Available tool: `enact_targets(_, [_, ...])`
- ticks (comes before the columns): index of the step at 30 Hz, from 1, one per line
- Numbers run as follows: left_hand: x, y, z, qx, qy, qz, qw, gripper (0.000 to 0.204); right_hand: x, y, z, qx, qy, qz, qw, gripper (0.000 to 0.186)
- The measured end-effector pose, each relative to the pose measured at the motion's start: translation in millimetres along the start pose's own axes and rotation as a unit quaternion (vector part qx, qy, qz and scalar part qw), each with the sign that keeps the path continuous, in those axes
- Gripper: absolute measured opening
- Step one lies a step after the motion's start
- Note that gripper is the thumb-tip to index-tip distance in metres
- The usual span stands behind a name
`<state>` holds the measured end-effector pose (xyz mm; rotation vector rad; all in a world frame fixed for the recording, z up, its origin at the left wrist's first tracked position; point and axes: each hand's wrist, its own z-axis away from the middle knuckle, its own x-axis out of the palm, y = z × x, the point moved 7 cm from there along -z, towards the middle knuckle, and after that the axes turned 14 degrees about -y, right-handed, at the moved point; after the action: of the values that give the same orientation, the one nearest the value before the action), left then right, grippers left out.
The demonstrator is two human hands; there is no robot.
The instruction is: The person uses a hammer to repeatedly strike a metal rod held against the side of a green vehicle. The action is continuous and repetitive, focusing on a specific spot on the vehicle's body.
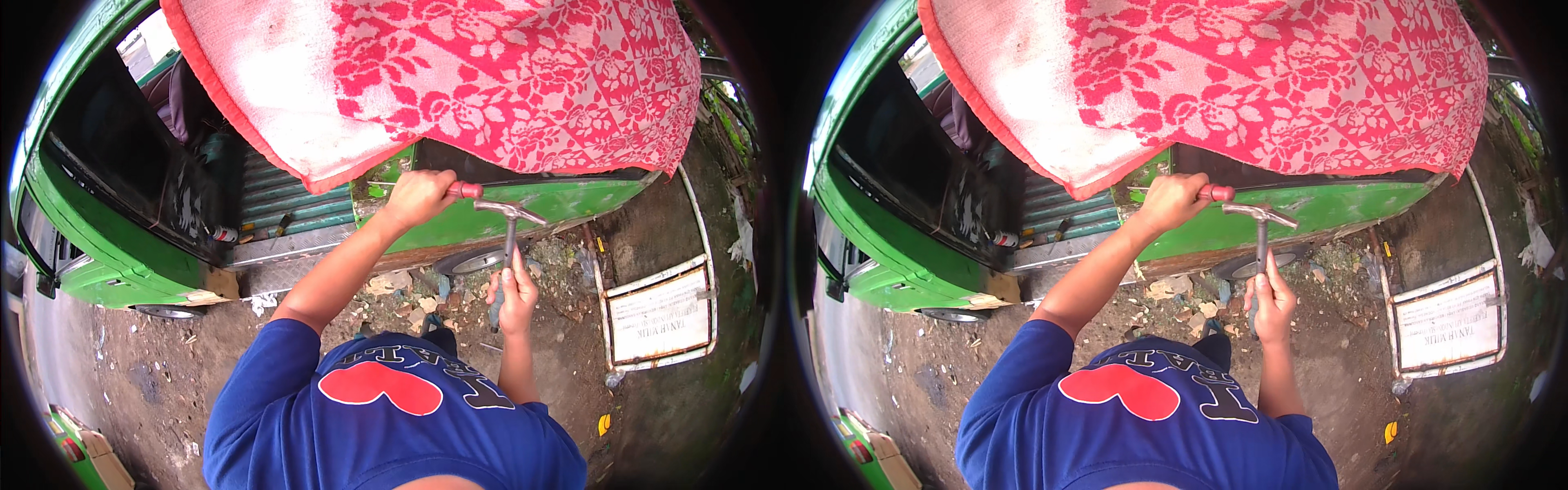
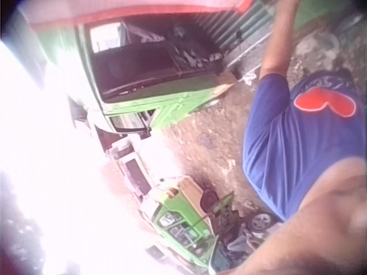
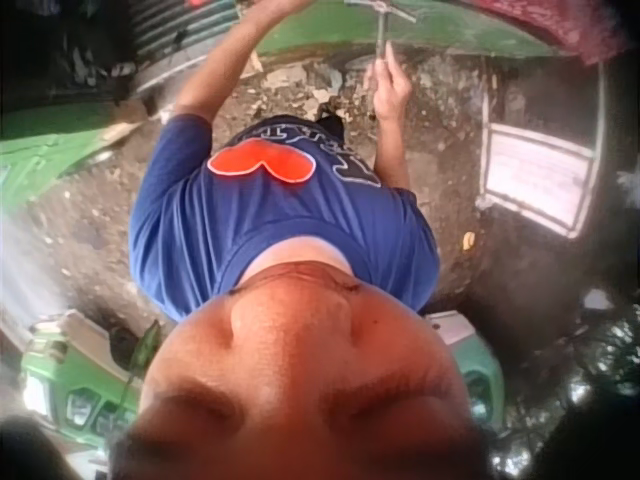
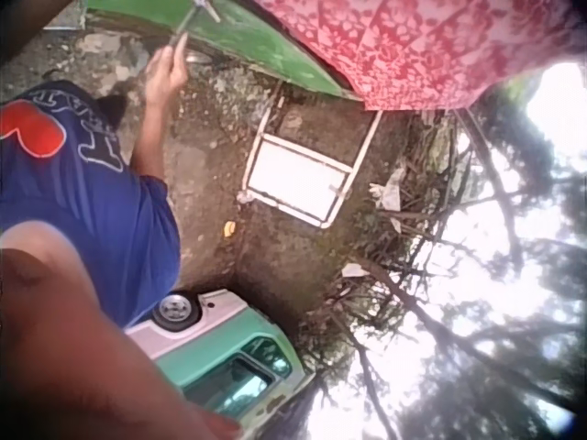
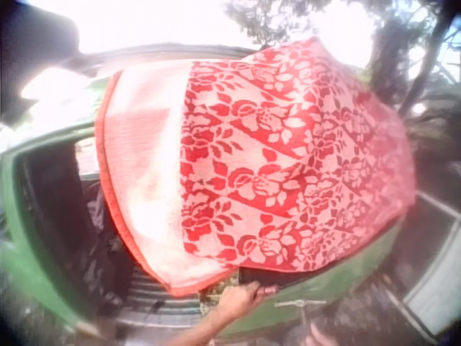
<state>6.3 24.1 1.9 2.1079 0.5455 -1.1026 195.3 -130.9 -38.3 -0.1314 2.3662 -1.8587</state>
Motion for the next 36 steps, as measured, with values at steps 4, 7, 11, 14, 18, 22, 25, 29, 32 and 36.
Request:
enact_targets(4, [-2, -31, 17, -0.088, -0.012, 0.033, 0.995, 0.020, -4, 3, 10, -0.026, 0.053, -0.117, 0.991, 0.048])
enact_targets(7, [-1, -14, 23, -0.002, 0.015, 0.040, 0.999, 0.019, -12, -9, 7, -0.086, 0.062, -0.154, 0.982, 0.050])
enact_targets(11, [-9, 4, 27, 0.057, 0.039, 0.044, 0.997, 0.017, -13, -9, 0, -0.067, 0.064, -0.146, 0.985, 0.050])
enact_targets(14, [-11, 6, 27, 0.074, 0.044, 0.055, 0.995, 0.018, -9, -6, 2, -0.052, 0.064, -0.144, 0.986, 0.050])
enact_targets(18, [-19, 17, 24, 0.115, 0.036, 0.059, 0.991, 0.020, -10, -1, 6, -0.053, 0.061, -0.142, 0.987, 0.050])
enact_targets(22, [-19, 21, 18, 0.123, 0.020, 0.034, 0.992, 0.021, -12, 2, 10, -0.048, 0.066, -0.142, 0.986, 0.049])
enact_targets(25, [-21, 23, 16, 0.117, 0.012, 0.033, 0.993, 0.021, -13, 3, 12, -0.042, 0.077, -0.145, 0.986, 0.050])
enact_targets(29, [-18, 22, 17, 0.120, 0.007, 0.027, 0.992, 0.021, -12, 8, 18, -0.026, 0.082, -0.147, 0.985, 0.050])
enact_targets(32, [-17, 26, 20, 0.125, 0.003, 0.026, 0.992, 0.021, -7, 8, 24, -0.010, 0.078, -0.129, 0.988, 0.051])
enact_targets(36, [-11, 26, 20, 0.127, -0.012, 0.030, 0.991, 0.020, 0, -4, 29, -0.013, 0.076, -0.101, 0.992, 0.051])
